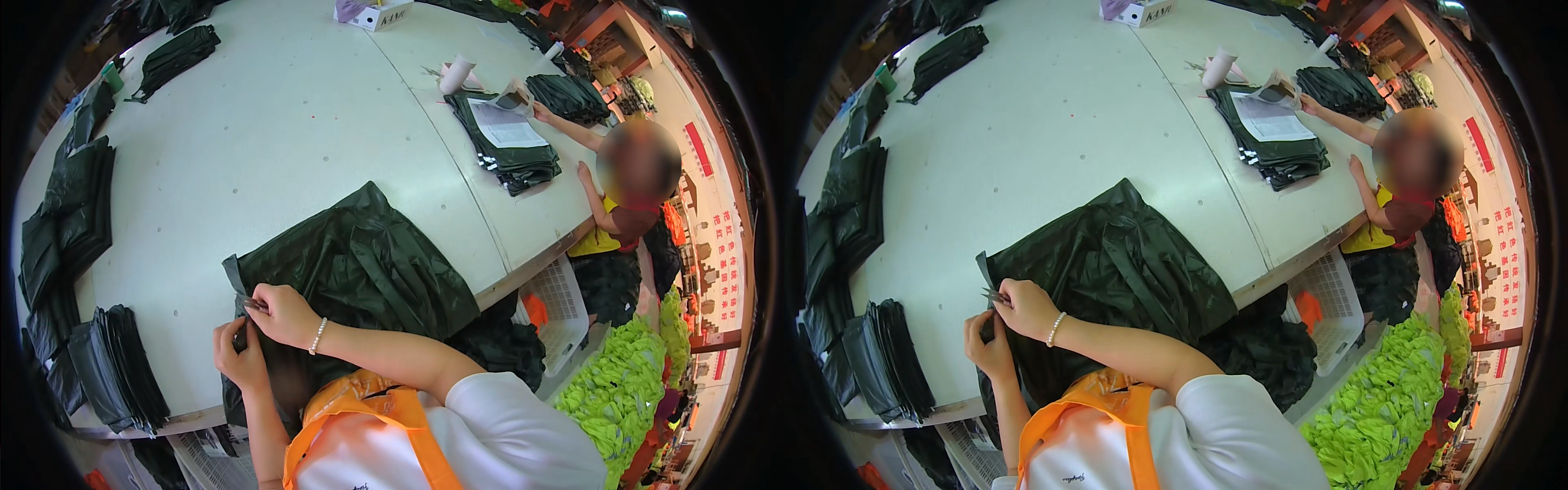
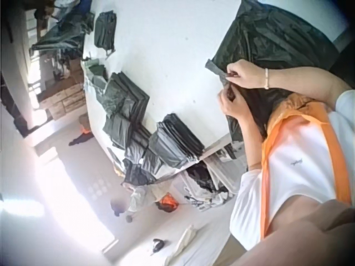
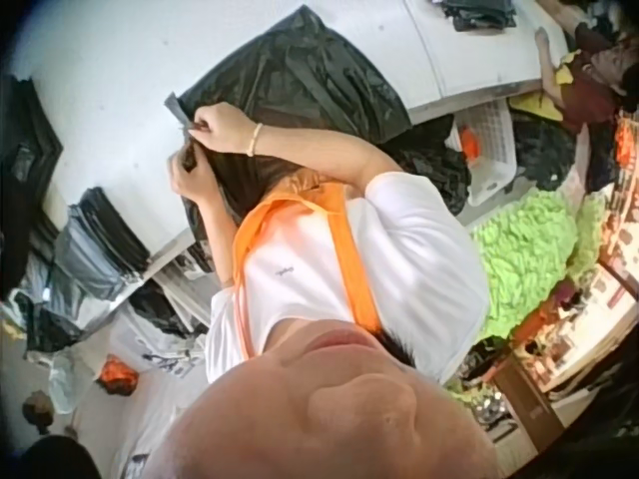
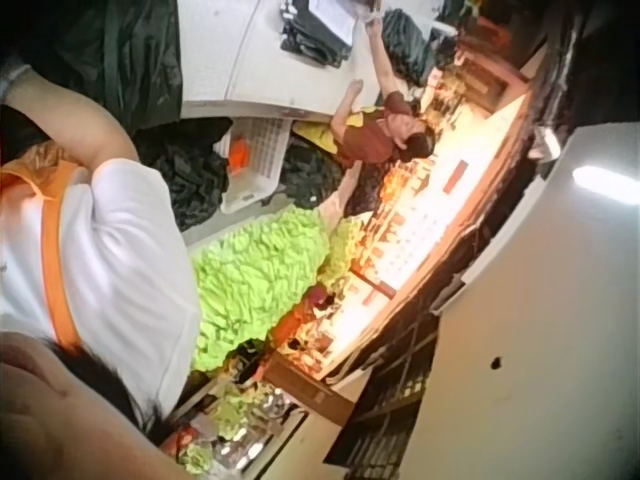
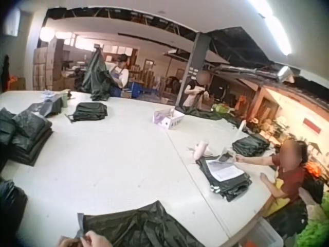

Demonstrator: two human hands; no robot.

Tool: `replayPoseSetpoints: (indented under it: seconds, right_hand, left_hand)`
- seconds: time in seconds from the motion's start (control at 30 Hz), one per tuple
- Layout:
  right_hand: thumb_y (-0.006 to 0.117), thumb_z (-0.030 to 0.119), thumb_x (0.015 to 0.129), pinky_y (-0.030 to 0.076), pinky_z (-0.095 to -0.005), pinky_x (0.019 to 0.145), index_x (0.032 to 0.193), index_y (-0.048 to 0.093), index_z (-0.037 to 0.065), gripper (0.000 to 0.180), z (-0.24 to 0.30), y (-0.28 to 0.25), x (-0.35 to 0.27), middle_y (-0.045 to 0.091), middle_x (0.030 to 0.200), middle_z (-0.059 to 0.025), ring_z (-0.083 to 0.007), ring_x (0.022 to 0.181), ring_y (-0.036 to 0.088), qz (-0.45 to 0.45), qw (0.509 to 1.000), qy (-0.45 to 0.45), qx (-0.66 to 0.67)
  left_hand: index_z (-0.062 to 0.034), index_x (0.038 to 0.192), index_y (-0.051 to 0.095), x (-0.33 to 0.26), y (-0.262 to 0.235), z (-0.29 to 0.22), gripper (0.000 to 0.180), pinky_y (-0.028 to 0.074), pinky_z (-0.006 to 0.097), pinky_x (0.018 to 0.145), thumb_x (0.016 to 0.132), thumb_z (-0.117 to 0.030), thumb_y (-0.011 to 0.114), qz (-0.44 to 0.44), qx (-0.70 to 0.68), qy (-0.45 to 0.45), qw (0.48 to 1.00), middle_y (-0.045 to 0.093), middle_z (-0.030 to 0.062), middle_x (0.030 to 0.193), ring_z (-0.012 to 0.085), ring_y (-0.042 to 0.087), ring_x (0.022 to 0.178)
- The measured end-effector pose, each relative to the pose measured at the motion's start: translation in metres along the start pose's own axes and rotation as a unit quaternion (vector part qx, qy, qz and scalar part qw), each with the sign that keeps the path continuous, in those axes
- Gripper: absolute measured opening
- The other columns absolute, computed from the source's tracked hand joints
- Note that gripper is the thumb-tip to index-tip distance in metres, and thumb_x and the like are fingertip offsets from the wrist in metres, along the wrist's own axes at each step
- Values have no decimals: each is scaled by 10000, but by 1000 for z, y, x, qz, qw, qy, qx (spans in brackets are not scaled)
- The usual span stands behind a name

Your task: The person retrieves a dark green jacket from a basket, lays it on a table, and folds it by hand. They smooth the fabric, fold the sleeves and body, and place the finished jacket on a stack of similar folded items.

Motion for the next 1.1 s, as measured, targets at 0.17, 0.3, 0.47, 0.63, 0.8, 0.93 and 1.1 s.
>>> replayPoseSetpoints:
  seconds: [0.17,0.3,0.47,0.63,0.8,0.93,1.1]
  right_hand:
    - [612,137,799,470,-379,558,746,564,-15,168,-1,-5,-5,603,649,-160,-328,614,603,2,1000,-12,-7]
    - [620,139,798,471,-378,559,747,564,-18,174,-4,-8,-6,606,658,-167,-333,622,606,2,1000,-11,-4]
    - [630,143,798,477,-378,561,743,557,-23,190,-3,-12,-7,604,659,-175,-333,625,613,-5,1000,-18,18]
    - [647,259,835,488,-352,570,982,489,24,319,18,-35,-15,596,711,-117,-253,624,609,-5,998,-58,17]
    - [612,194,875,480,-317,564,937,514,46,189,40,-37,-28,593,762,-91,-236,627,595,39,984,-117,-126]
    - [624,223,860,478,-309,540,920,525,42,215,63,-29,-34,591,804,-73,-229,619,601,77,945,-208,-240]
    - [618,241,857,470,-335,511,879,510,45,224,74,-19,-38,580,773,-85,-252,605,603,104,907,-225,-340]
  left_hand:
    - [-13,795,609,-2,0,-2,155,462,309,639,695,53,706,6,-3,15,1000,593,92,772,238,576,690]
    - [-14,794,614,-4,3,-5,151,463,310,638,695,54,705,5,-7,18,1000,593,94,769,240,577,690]
    - [-13,796,628,-6,5,-6,137,467,312,633,705,52,706,-4,-16,35,999,595,99,768,243,582,693]
    - [-44,801,665,-5,-8,-3,179,475,312,595,668,54,731,-29,25,70,997,590,101,753,233,578,658]
    - [-75,760,648,-9,-25,-4,221,461,314,551,590,20,752,-68,32,143,987,589,67,716,233,581,616]
    - [-83,768,642,-15,-28,-7,239,447,305,537,567,-3,745,-83,34,169,982,589,45,716,220,578,610]
    - [-93,772,643,-17,-28,-15,257,441,300,535,539,-15,715,-92,37,192,976,595,37,737,210,578,614]
Point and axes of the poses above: each hand's wrist, its own x-axis towards the middle knuckle, its own y-axis out of the palm, z = x × y, the point moved 6 cm from there along x, towards the middle knuckle
